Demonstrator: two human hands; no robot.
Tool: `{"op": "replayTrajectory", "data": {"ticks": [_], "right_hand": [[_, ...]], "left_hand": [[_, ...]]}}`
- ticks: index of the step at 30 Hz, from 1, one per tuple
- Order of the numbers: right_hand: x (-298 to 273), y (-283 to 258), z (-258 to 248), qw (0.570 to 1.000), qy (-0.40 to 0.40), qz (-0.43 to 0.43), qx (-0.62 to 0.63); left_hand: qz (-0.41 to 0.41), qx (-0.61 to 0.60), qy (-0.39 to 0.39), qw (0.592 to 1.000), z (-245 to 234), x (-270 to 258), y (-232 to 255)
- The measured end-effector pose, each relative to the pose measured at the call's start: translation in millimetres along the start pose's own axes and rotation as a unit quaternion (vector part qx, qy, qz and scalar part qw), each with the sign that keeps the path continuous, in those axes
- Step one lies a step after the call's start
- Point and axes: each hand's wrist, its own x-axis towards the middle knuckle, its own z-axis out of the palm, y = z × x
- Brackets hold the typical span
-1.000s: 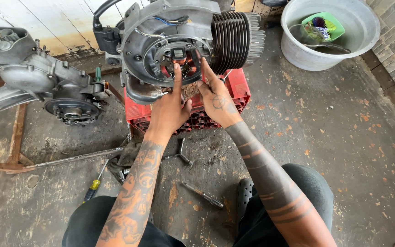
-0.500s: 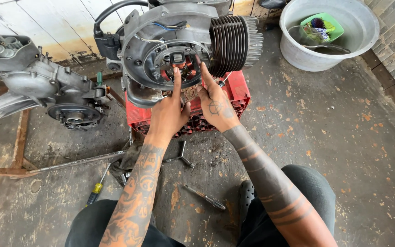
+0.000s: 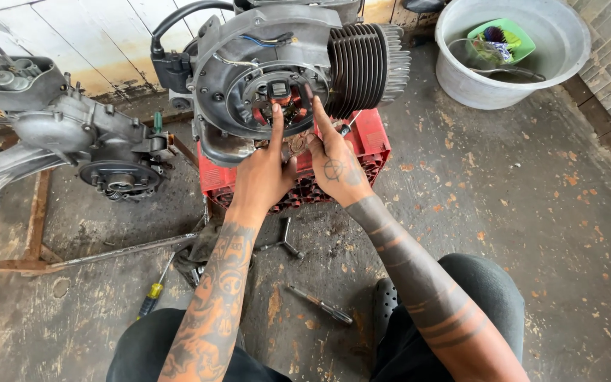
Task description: The person sits on the floor and uses a red screwdriver to adjust components inside the exposed stator area of a motorcycle engine. They manipulate the internal parts and wires, then place the screwdriver down and pick up a socket wrench from a rag on the floor.
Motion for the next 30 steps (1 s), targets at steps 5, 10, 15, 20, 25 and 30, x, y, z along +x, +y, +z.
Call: {"op": "replayTrajectory", "data": {"ticks": [5, 10, 15, 20, 25, 30], "right_hand": [[21, 46, 11, 0.999, -0.008, 0.014, 0.04], [30, 72, 26, 0.985, -0.007, 0.051, 0.163], [35, 64, 16, 0.921, -0.059, 0.176, 0.342], [33, 69, 15, 0.852, -0.081, 0.22, 0.468], [33, 64, 12, 0.83, -0.092, 0.248, 0.491], [31, 64, 23, 0.831, -0.106, 0.265, 0.476]], "left_hand": [[0.004, 0.003, -0.004, 1.0, -7, -1, 4], [-0.01, 0.014, -0.015, 1.0, -10, -2, 7], [-0.031, 0.019, -0.035, 0.999, -15, -1, 14], [-0.038, 0.018, -0.049, 0.998, -16, -1, 10], [-0.042, 0.017, -0.057, 0.997, -21, -1, 5], [-0.048, 0.02, -0.068, 0.996, -25, -3, 0]]}}
